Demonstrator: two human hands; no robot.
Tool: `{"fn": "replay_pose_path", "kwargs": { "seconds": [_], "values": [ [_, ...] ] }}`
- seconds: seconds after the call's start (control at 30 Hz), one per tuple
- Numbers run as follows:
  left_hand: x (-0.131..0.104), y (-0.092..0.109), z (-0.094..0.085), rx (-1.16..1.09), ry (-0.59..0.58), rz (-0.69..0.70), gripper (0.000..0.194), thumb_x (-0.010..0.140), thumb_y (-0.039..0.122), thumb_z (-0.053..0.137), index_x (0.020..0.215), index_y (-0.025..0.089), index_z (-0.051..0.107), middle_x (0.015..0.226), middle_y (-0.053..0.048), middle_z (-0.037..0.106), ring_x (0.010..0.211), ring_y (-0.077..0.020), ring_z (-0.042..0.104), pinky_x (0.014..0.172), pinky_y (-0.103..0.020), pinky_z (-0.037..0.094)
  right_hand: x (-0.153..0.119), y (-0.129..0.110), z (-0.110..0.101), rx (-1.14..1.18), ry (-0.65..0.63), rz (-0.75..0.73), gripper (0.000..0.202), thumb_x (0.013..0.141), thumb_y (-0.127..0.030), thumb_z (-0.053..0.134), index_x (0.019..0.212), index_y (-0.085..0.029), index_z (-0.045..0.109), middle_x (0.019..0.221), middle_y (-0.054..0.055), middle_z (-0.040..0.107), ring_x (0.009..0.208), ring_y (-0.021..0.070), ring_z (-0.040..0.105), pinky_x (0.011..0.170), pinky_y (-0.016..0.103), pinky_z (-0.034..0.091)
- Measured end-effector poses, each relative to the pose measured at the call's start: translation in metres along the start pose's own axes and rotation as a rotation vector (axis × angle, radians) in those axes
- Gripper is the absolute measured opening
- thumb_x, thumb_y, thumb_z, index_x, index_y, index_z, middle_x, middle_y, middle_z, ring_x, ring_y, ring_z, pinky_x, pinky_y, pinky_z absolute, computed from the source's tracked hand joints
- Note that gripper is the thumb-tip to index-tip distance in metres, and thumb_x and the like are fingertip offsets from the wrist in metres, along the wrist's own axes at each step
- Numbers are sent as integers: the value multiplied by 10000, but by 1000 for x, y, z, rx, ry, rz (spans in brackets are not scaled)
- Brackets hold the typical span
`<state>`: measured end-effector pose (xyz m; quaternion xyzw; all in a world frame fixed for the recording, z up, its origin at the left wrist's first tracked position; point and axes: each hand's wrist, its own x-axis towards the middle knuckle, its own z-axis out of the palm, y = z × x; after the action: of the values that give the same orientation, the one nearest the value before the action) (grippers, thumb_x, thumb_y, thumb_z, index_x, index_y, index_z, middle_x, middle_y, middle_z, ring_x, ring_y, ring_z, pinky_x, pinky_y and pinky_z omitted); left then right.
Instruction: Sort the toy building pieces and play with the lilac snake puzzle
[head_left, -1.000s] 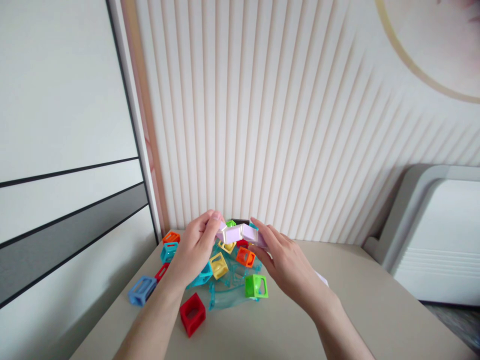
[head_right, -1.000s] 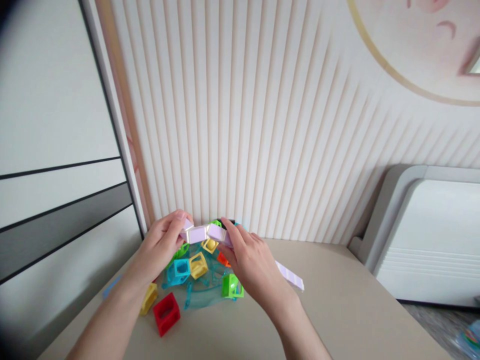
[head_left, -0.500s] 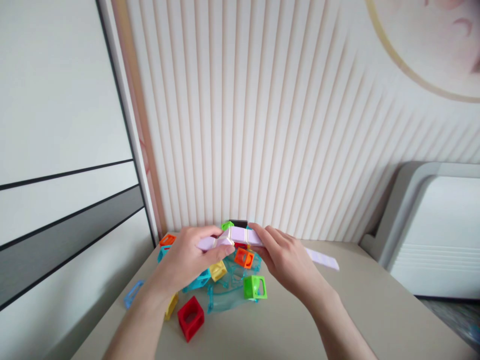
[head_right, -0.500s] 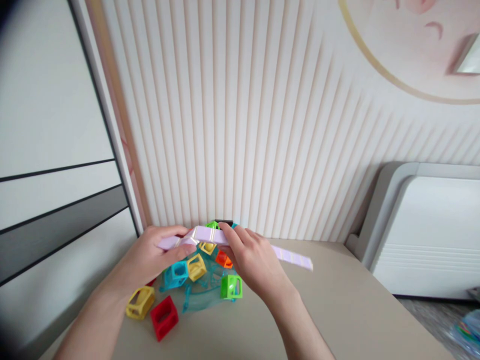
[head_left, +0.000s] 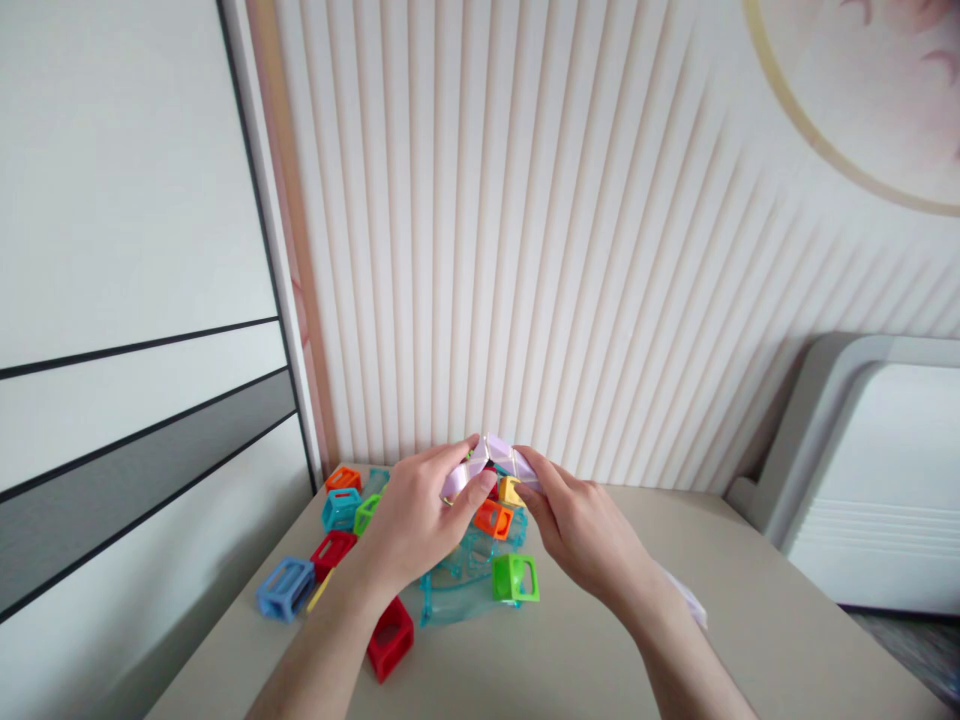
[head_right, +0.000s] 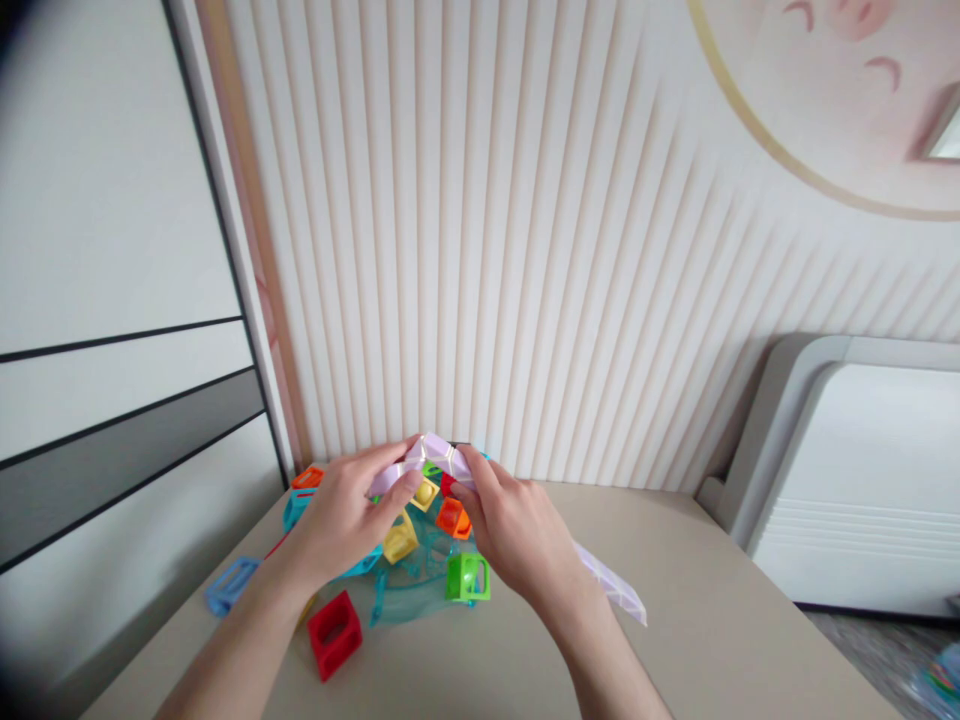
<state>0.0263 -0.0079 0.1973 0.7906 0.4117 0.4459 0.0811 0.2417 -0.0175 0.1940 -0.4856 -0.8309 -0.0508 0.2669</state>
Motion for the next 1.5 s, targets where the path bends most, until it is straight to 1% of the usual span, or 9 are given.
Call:
{"fn": "replay_pose_path", "kwargs": {
  "seconds": [0.1,0.17,0.37,0.57,0.8,1.03,1.2,1.33,1.5],
  "values": [
    [-2,2,-9,-133,-263,-131,294,996,435,489,1022,219,686,798,-1,745,701,-180,696,623,-232,458,1,5,2,-105,9,-138,361,1054,-302,425,1395,-198,484,1042,92,753,817,236,748,643,291,524],
    [-2,1,-9,-144,-302,-175,291,992,459,488,966,228,662,726,18,703,642,-172,658,576,-231,413,1,6,6,-145,7,-195,385,1056,-315,421,1407,-166,478,1018,101,751,827,244,744,642,302,533],
    [2,1,-1,-30,-172,-166,282,991,483,490,897,235,584,701,34,615,671,-173,611,609,-242,368,0,4,12,-133,8,-147,454,1073,-347,357,1471,-135,404,1238,154,721,822,267,767,645,342,565],
    [1,0,-3,10,-199,-98,276,1008,473,475,879,237,540,682,54,589,651,-164,603,606,-253,362,-3,-1,7,-38,-80,-93,536,1075,-359,318,1538,-89,325,1063,175,769,805,298,763,646,358,551],
    [4,-3,2,527,-88,260,161,1015,348,503,1043,213,586,874,-29,725,735,-225,655,709,-350,399,0,-5,2,304,-194,2,513,1086,-334,277,1554,-124,305,1013,142,753,833,237,718,693,304,521],
    [4,-5,1,543,46,401,136,994,300,547,1074,191,564,900,-33,738,724,-212,674,691,-355,408,-4,-5,4,479,-173,58,557,1074,-424,322,1555,-143,341,823,56,695,717,189,636,656,289,496],
    [4,-12,-3,561,92,307,138,982,315,556,1053,201,583,858,-28,734,701,-228,675,691,-353,422,-4,-3,1,738,-161,147,539,1044,-519,388,1467,-195,475,827,5,650,578,115,525,544,222,438],
    [4,-17,0,533,146,186,180,982,364,546,1052,205,593,873,-49,743,720,-238,687,671,-335,428,-2,-1,-4,698,-199,137,459,1040,-521,395,1017,-168,687,716,-15,603,593,116,492,530,214,385],
    [-2,-3,16,107,176,-21,231,1011,394,422,971,214,562,680,-14,664,604,-193,652,566,-271,405,1,-7,7,598,-8,195,355,1001,-497,503,996,-173,649,747,-3,654,637,141,550,561,221,396]
  ]
}}
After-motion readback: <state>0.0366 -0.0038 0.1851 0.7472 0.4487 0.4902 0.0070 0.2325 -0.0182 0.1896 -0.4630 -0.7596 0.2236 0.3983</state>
